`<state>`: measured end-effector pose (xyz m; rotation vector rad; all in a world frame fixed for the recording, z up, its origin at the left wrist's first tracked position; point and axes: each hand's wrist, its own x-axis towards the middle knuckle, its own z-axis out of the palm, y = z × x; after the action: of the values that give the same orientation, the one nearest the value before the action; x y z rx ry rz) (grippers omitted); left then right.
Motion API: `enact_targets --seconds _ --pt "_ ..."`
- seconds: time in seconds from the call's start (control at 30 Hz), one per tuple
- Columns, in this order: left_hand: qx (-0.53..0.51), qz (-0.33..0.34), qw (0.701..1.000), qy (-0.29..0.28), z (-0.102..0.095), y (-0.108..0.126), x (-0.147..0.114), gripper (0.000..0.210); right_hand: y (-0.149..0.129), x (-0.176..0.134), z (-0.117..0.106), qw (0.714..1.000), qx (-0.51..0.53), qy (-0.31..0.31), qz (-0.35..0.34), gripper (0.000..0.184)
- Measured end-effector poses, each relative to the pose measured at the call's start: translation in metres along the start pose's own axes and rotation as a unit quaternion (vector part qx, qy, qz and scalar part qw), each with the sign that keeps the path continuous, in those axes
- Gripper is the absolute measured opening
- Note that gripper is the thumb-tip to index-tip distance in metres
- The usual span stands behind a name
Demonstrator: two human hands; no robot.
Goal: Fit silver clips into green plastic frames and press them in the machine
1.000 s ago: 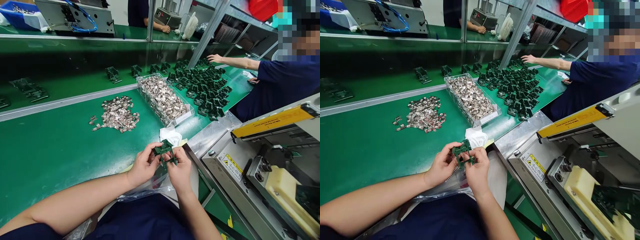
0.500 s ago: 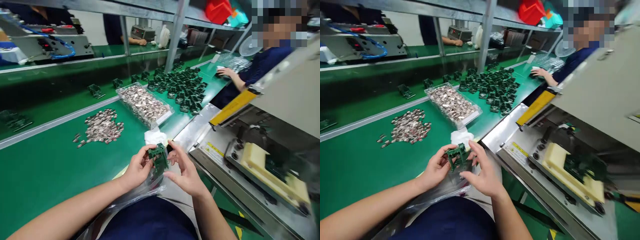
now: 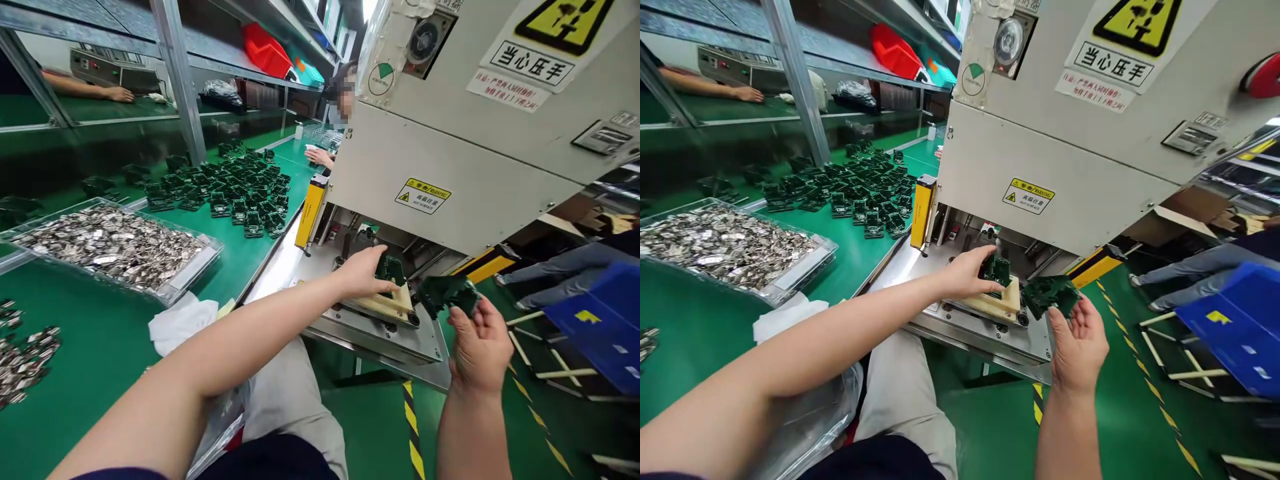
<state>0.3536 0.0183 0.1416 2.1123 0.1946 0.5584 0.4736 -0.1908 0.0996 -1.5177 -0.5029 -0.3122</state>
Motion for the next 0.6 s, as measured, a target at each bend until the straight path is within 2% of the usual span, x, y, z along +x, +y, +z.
enact_targets --seconds 0.07,0.13,0.23,0.33,0.4,0.47,0.53,0.6 --pt "-0.048 -0.019 0.998 0.021 -0.001 -0.001 0.007 0.078 0.003 0.014 0.008 0.998 -0.01 -0.064 -0.001 0.068" --pt "-0.117 -0.03 0.991 0.063 -0.018 -0.004 -0.01 0.075 0.001 0.023 0.022 0.988 -0.021 -0.149 -0.024 0.067" --pt "-0.16 -0.079 0.98 0.093 -0.058 -0.017 -0.067 0.068 -0.007 0.03 0.047 0.954 -0.081 -0.286 -0.05 0.063" --pt "-0.151 -0.155 0.975 0.057 -0.092 -0.036 -0.13 0.058 -0.011 0.034 0.064 0.923 -0.121 -0.361 -0.055 0.06" --pt "-0.155 -0.204 0.967 0.019 -0.099 -0.051 -0.162 0.059 -0.007 0.032 0.069 0.919 -0.122 -0.371 -0.05 0.062" --pt "-0.147 -0.232 0.961 -0.007 -0.094 -0.066 -0.182 0.06 -0.001 0.026 0.066 0.923 -0.137 -0.353 -0.067 0.063" --pt "-0.144 -0.24 0.96 -0.024 -0.082 -0.078 -0.189 0.06 0.005 0.014 0.053 0.929 -0.175 -0.299 -0.129 0.062" --pt "-0.157 -0.237 0.958 -0.042 -0.071 -0.088 -0.188 0.064 0.008 0.002 0.029 0.933 -0.214 -0.201 -0.207 0.058"
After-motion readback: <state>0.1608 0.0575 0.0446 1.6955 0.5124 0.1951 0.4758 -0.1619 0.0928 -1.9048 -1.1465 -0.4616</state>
